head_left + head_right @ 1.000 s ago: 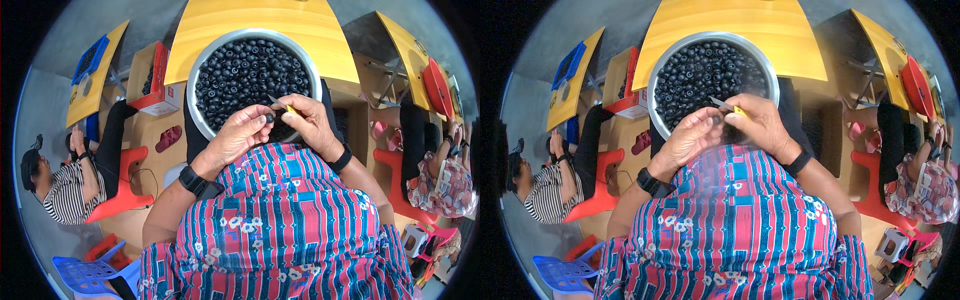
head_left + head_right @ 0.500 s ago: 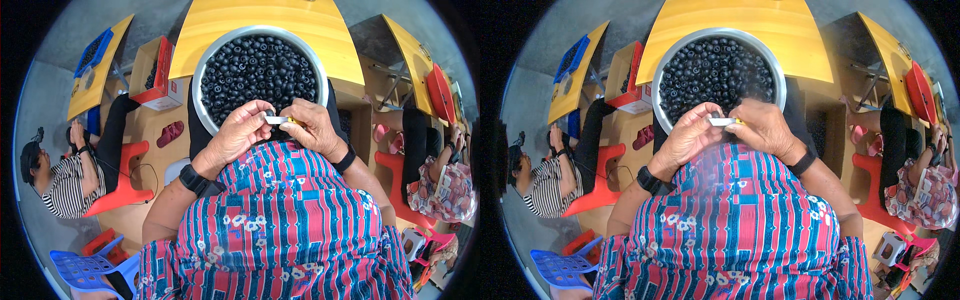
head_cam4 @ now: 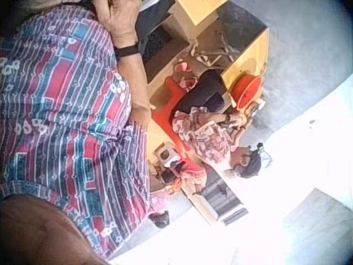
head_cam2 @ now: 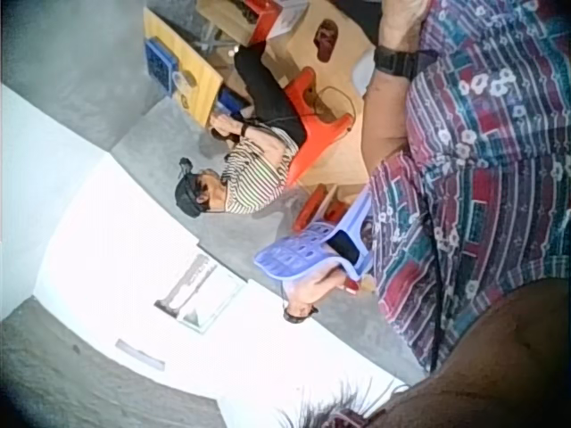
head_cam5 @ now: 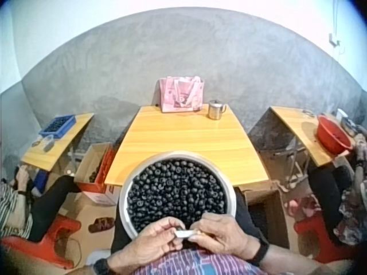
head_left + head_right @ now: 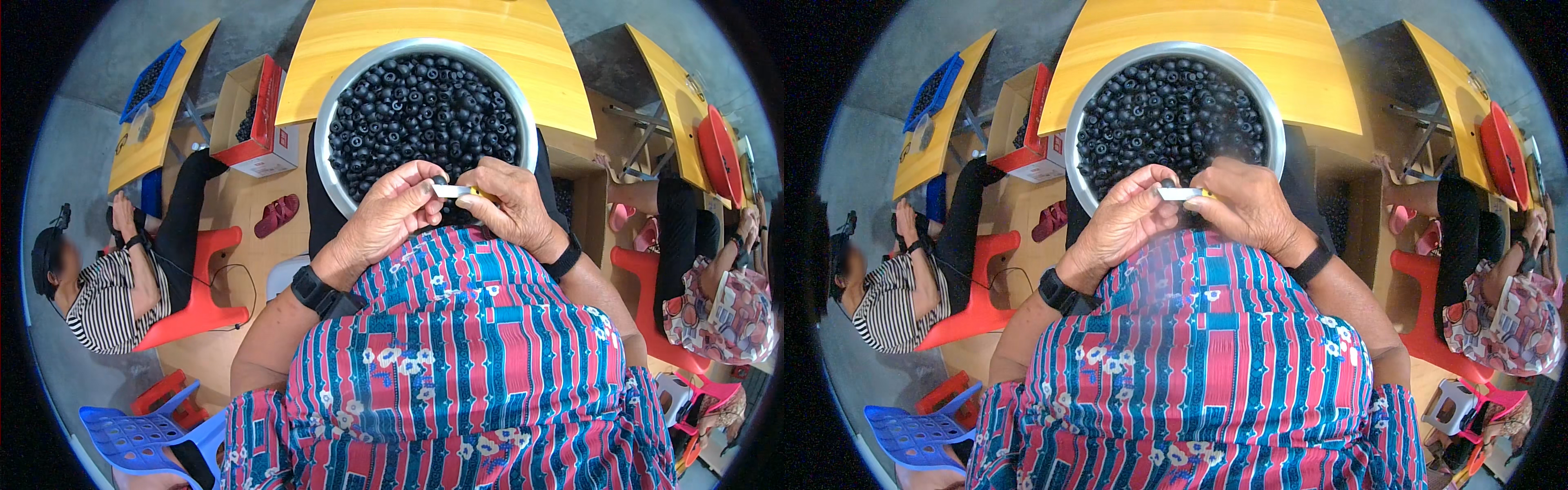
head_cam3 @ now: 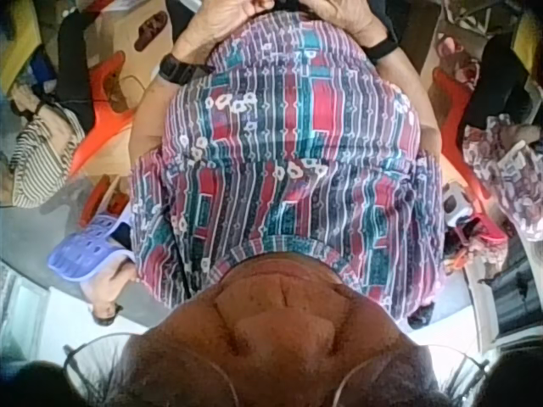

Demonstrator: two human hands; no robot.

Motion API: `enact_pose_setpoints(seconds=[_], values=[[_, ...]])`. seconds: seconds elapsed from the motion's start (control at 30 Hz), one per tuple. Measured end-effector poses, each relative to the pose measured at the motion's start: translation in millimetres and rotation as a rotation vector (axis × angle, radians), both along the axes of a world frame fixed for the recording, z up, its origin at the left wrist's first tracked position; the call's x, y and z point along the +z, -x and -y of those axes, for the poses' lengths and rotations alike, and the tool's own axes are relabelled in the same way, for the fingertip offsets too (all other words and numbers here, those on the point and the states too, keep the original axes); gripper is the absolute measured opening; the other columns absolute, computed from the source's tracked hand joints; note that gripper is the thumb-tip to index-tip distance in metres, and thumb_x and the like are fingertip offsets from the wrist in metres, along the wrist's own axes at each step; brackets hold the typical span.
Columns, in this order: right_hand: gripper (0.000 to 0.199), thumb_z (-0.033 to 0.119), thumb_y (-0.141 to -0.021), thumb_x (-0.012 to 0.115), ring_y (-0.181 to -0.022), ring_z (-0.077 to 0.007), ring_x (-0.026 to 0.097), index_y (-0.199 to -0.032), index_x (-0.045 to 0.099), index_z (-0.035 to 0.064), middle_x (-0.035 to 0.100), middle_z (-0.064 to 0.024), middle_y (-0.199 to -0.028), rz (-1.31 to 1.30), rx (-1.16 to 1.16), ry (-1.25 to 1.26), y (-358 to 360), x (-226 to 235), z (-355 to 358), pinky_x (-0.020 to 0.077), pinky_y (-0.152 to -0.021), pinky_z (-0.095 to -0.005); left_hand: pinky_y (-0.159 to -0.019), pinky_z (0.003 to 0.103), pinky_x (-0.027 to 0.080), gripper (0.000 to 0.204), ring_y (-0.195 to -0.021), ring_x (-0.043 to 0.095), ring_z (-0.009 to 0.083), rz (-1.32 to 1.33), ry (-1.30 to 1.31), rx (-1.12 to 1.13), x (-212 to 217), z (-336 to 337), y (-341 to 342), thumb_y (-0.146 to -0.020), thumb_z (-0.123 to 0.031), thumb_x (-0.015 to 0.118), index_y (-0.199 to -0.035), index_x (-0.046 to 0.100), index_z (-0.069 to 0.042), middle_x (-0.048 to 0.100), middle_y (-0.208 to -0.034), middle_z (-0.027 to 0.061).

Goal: Sorting and inspecting small black plastic parts from a metal bowl.

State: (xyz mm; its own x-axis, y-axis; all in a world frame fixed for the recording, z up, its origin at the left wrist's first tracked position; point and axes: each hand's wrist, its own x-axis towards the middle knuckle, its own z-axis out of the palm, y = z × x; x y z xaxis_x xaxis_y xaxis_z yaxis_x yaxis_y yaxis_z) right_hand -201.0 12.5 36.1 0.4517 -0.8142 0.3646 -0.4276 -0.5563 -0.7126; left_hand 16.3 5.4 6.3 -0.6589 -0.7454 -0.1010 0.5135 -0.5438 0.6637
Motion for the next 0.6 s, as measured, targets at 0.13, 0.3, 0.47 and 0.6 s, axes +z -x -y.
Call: enact_pose_setpoints(seconds=[0.13,0.3,0.47,0.6], values=[[0.017,0.015,-0.085,0.065,-0.073,-0.0326,0.062,-0.087,0.065,-0.001,0.063,-0.0172,-0.08,0.077,-0.197,-0.034,-3,-7,3,0.0494,-0.067,-0.0376,-0.078,0.024,0.048,0.021,-0.087,0.054,0.0069,-0.042,0.023,-0.045,-5,2,-2,-0.096,-0.017,0.058,-0.113,0.053,-0.005,0.056,-0.098,0.0007],[0.02,0.015,-0.085,0.068,-0.082,-0.0223,0.064,-0.095,0.066,-0.0022,0.066,-0.0138,-0.087,0.282,-0.17,-0.208,0,-11,5,0.049,-0.074,-0.0322,-0.079,0.024,0.048,0.02,-0.089,0.056,0.007,-0.005,-0.027,-0.016,-2,0,0,-0.096,-0.016,0.057,-0.113,0.054,-0.005,0.058,-0.099,0.0011],[0.027,0.008,-0.078,0.075,-0.09,-0.0176,0.064,-0.103,0.067,-0.0003,0.069,-0.0106,-0.094,0.305,-0.117,-0.239,-9,-9,1,0.0494,-0.081,-0.0286,-0.08,0.024,0.048,0.023,-0.091,0.056,0.0075,0.0,-0.018,-0.018,-5,0,1,-0.097,-0.015,0.056,-0.117,0.052,-0.005,0.058,-0.102,0.0013],[0.027,0.008,-0.077,0.075,-0.086,-0.0175,0.066,-0.103,0.068,0.0018,0.069,-0.0098,-0.093,0.281,-0.073,-0.206,-10,-8,2,0.0505,-0.078,-0.0287,-0.081,0.025,0.049,0.026,-0.092,0.057,0.0073,0.022,-0.015,-0.021,-5,0,2,-0.097,-0.016,0.055,-0.121,0.051,-0.005,0.058,-0.105,0.001]])
